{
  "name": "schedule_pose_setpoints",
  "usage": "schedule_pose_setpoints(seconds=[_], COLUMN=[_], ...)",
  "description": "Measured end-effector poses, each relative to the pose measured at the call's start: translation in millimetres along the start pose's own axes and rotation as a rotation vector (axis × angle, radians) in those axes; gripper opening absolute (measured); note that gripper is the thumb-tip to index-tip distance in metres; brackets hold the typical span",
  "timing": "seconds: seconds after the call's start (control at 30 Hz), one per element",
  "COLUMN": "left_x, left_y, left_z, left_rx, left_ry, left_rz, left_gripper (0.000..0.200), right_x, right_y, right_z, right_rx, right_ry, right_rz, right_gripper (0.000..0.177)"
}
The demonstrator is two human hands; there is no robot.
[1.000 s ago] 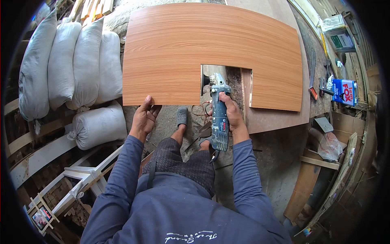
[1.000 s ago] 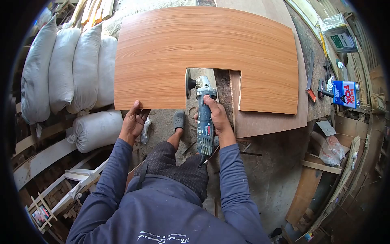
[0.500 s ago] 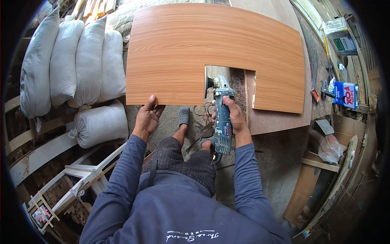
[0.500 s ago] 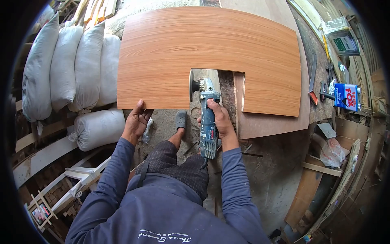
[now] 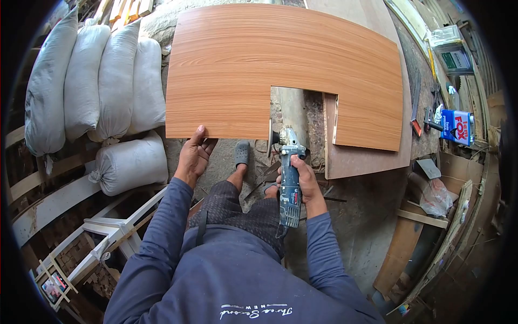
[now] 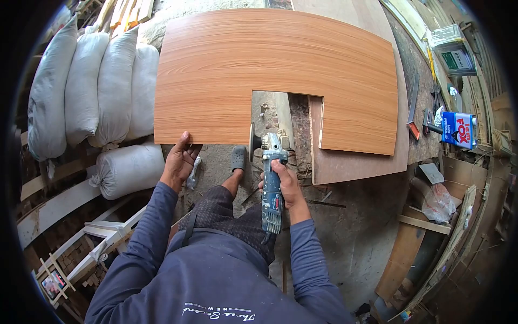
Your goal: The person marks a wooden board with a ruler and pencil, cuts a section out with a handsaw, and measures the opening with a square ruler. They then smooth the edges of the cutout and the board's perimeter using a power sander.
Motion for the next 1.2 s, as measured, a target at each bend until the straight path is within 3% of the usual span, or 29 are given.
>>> schedule_pose_setpoints(seconds=[0.43, 0.97, 1.2], left_x=[6.6, 2.0, 5.2], left_y=[-6.1, -3.7, -4.5], left_z=[-3.1, -2.6, -2.3], left_rx=[-0.012, -0.030, -0.016], left_ry=[-0.017, -0.038, -0.026], left_rz=[0.041, 0.023, 0.020], left_gripper=[0.042, 0.045, 0.042], right_x=[-37.3, 9.8, -20.4], right_y=[-18.2, -2.8, -6.5], right_z=[61.7, -7.9, 28.6], right_rx=[0.062, -0.031, 0.050], right_ry=[0.109, 0.002, 0.079], right_rz=[0.054, 0.015, 0.013], right_gripper=[0.062, 0.060, 0.061])
Point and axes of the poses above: each hand's wrist, its own x-axis away from the middle knuckle, its own y-axis out of the back of the hand, z = x × y, the point moved 8 cm from there along -x, towards the middle knuckle, and after that the axes turned 1 degree about -y, right-handed, at the moved point
